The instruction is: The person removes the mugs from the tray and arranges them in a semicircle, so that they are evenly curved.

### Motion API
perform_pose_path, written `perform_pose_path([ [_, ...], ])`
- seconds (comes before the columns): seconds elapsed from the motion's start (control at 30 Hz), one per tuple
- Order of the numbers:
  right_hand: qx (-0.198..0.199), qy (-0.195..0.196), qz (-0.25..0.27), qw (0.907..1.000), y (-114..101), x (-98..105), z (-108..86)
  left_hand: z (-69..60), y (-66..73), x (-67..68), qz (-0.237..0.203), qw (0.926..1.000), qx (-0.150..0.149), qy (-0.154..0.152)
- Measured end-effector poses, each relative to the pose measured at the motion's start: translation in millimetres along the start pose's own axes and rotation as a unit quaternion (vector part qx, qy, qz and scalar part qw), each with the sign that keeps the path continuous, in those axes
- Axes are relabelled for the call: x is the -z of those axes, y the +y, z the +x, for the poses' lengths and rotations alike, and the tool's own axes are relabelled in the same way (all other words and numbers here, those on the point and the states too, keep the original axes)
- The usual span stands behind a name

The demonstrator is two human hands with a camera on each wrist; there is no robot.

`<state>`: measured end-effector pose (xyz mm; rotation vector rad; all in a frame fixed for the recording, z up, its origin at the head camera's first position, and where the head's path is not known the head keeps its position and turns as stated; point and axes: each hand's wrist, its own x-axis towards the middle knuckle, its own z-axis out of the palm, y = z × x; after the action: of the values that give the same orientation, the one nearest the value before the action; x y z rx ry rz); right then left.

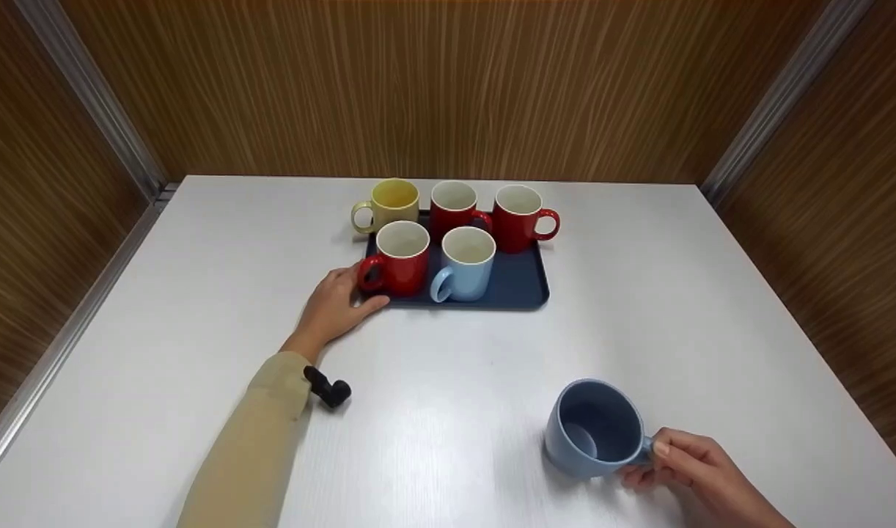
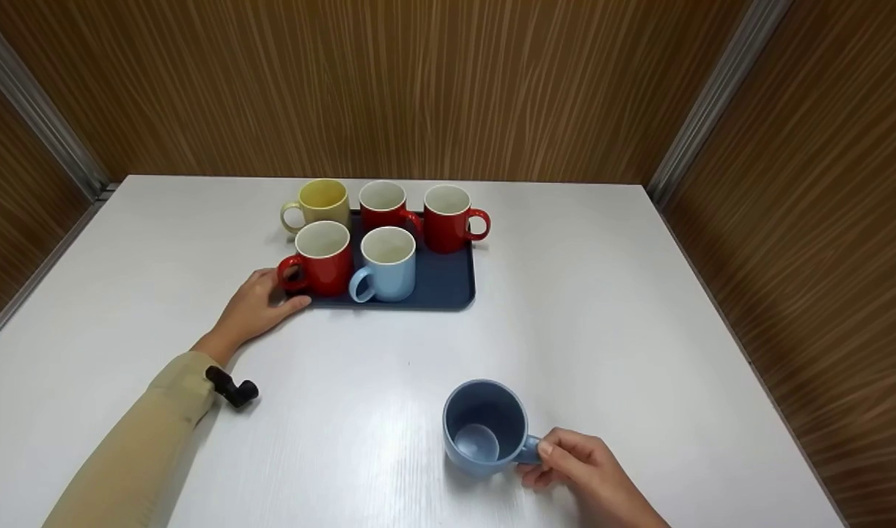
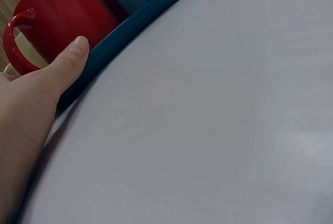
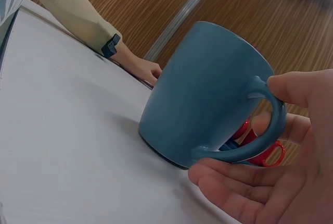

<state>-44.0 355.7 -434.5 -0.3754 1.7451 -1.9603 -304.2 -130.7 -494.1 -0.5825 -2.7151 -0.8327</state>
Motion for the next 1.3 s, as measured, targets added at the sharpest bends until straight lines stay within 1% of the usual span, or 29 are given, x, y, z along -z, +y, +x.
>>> perform_pose_path([
  [0.1, 0.000, -0.004, 0.002, 1.0000, 1.4, 0.0, 0.1, 0.0, 0.7, 0.3, -0.001, 1.0000, -0.001, 0.001],
  [0.33, 0.022, -0.011, 0.016, 0.9996, 4.0, -1.6, 0.9, -0.6, 0.5, -0.4, -0.002, 1.0000, -0.001, 0.002],
  [0.57, 0.012, -0.022, 0.030, 0.9992, 2.7, -3.2, 1.4, -1.7, -0.1, -1.2, -0.003, 0.9999, 0.011, -0.007],
  [0.77, 0.016, -0.028, 0.046, 0.9984, 5.8, -1.2, 1.0, -1.9, -0.8, -0.7, -0.001, 0.9999, -0.007, 0.010],
  [0.83, 0.009, -0.028, 0.050, 0.9983, 6.3, 0.0, 0.6, -1.3, -0.8, -0.5, 0.000, 0.9998, -0.012, 0.014],
  [1.1, -0.014, -0.030, 0.030, 0.9990, 6.9, 5.6, 1.5, -0.7, 1.4, -0.4, -0.002, 1.0000, 0.006, -0.001],
  [1.2, -0.006, -0.036, 0.029, 0.9989, 7.2, 6.9, 3.5, -1.2, 1.8, -0.2, -0.001, 0.9999, 0.009, -0.004],
  [1.27, 0.009, -0.045, 0.030, 0.9985, 7.4, 8.4, 5.1, -1.2, 1.7, 0.1, 0.001, 1.0000, 0.009, -0.004],
  [1.3, 0.009, -0.045, 0.031, 0.9985, 6.8, 8.7, 5.9, -1.1, 1.7, 0.2, 0.002, 1.0000, 0.009, -0.003],
])
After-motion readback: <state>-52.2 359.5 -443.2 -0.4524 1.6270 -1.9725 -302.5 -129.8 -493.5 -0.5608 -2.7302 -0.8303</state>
